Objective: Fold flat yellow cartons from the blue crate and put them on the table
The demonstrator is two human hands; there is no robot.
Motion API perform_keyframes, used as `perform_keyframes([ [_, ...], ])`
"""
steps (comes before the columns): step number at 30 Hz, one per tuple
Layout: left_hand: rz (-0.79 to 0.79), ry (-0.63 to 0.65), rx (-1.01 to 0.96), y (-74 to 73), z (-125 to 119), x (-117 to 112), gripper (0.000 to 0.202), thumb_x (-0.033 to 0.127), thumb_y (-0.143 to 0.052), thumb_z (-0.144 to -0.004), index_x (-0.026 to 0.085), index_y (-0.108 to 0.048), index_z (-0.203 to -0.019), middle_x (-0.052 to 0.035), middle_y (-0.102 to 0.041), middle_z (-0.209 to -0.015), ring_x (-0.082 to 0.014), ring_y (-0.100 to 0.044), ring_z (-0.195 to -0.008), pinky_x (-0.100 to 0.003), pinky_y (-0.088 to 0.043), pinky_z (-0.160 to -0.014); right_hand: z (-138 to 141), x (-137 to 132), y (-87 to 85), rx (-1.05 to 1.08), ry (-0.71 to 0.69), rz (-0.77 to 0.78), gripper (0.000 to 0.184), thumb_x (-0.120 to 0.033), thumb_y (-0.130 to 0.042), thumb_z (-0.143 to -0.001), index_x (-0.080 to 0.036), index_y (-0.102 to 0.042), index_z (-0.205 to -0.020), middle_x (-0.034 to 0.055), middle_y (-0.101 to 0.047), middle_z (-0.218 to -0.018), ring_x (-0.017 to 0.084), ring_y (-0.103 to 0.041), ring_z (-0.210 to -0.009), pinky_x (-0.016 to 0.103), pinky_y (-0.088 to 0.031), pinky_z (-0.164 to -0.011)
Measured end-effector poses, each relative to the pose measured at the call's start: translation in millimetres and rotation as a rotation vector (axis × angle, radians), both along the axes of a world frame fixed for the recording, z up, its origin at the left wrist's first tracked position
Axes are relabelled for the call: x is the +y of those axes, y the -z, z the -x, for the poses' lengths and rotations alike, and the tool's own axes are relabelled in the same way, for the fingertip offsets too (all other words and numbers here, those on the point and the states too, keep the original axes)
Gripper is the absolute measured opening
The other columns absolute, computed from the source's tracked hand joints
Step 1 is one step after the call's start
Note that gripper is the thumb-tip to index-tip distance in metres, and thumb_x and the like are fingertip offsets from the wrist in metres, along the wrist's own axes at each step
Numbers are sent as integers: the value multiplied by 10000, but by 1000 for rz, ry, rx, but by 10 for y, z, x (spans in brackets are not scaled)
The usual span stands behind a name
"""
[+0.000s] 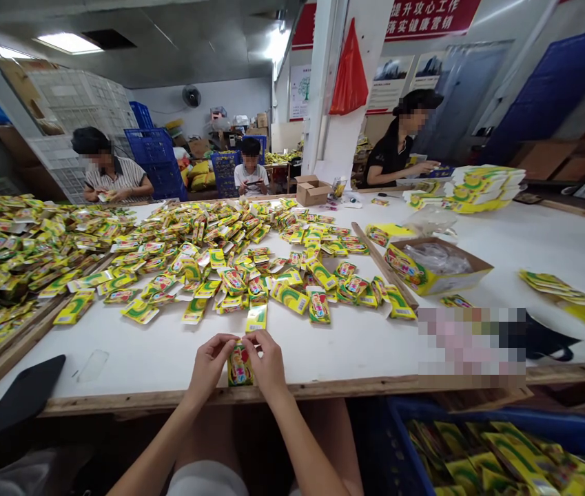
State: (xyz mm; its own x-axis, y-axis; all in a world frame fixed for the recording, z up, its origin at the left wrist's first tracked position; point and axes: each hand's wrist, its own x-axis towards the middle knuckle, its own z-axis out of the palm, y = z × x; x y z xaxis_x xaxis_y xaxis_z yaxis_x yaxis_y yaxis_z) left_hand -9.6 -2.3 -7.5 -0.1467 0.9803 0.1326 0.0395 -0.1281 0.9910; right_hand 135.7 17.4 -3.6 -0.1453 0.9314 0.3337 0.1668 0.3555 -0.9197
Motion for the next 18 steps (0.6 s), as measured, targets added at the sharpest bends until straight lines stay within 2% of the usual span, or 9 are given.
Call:
perform_keyframes([
  [4,15,68,-21,21,28,-71,220,348,-691,-745,173,-709,-879,-64,-716,-890,-220,-644,-855,-312,-506,-773,66,-71,102,97,-44,43,147,-327,-563,-857,-209,-649,-879,47,-683,-896,197,-646,-814,297,-523,-721],
  [7,-19,92,19,-48,-6,-90,227,359,-652,-781,179,-713,-905,-78,-711,-928,-237,-640,-908,-341,-503,-820,-18,-138,61,107,31,-23,133,-309,-562,-854,-211,-652,-845,45,-678,-852,201,-642,-802,307,-525,-715],
  [9,-37,90,61,-89,-30,-80,277,367,-597,-824,199,-676,-1029,-85,-692,-1007,-233,-633,-932,-346,-498,-826,-301,-242,-59,49,215,-139,137,-308,-552,-865,-216,-653,-855,52,-668,-870,207,-628,-828,327,-516,-741],
  [12,-60,55,217,-74,-48,13,353,351,-588,-826,245,-590,-1163,-82,-633,-1127,-223,-619,-938,-345,-484,-806,-1046,-506,-355,-140,718,-379,121,-307,-601,-843,-205,-656,-878,69,-654,-903,230,-610,-863,394,-481,-822],
  [13,-64,39,287,-47,-61,75,377,348,-614,-803,251,-582,-1166,-81,-615,-1144,-227,-611,-942,-351,-476,-809,-1313,-608,-468,-221,901,-465,122,-298,-635,-821,-193,-663,-875,79,-656,-894,247,-609,-877,426,-464,-852],
  [15,-67,-17,412,20,-125,244,438,357,-668,-745,234,-575,-1155,-92,-593,-1146,-253,-585,-981,-381,-451,-845,-1743,-797,-667,-334,1174,-579,125,-266,-674,-791,-180,-673,-881,99,-663,-880,277,-613,-903,479,-434,-896],
  [17,-70,-110,514,72,-249,443,525,385,-708,-694,191,-553,-1156,-117,-580,-1132,-295,-544,-1055,-422,-410,-903,-1941,-935,-765,-354,1305,-626,136,-242,-681,-784,-171,-675,-900,112,-666,-874,286,-614,-912,496,-426,-912],
  [18,-73,-155,560,84,-323,537,565,395,-725,-670,169,-543,-1153,-132,-574,-1126,-317,-519,-1092,-438,-387,-926,-1949,-977,-761,-340,1302,-620,142,-244,-677,-787,-167,-671,-906,115,-663,-874,280,-613,-901,489,-434,-904],
])
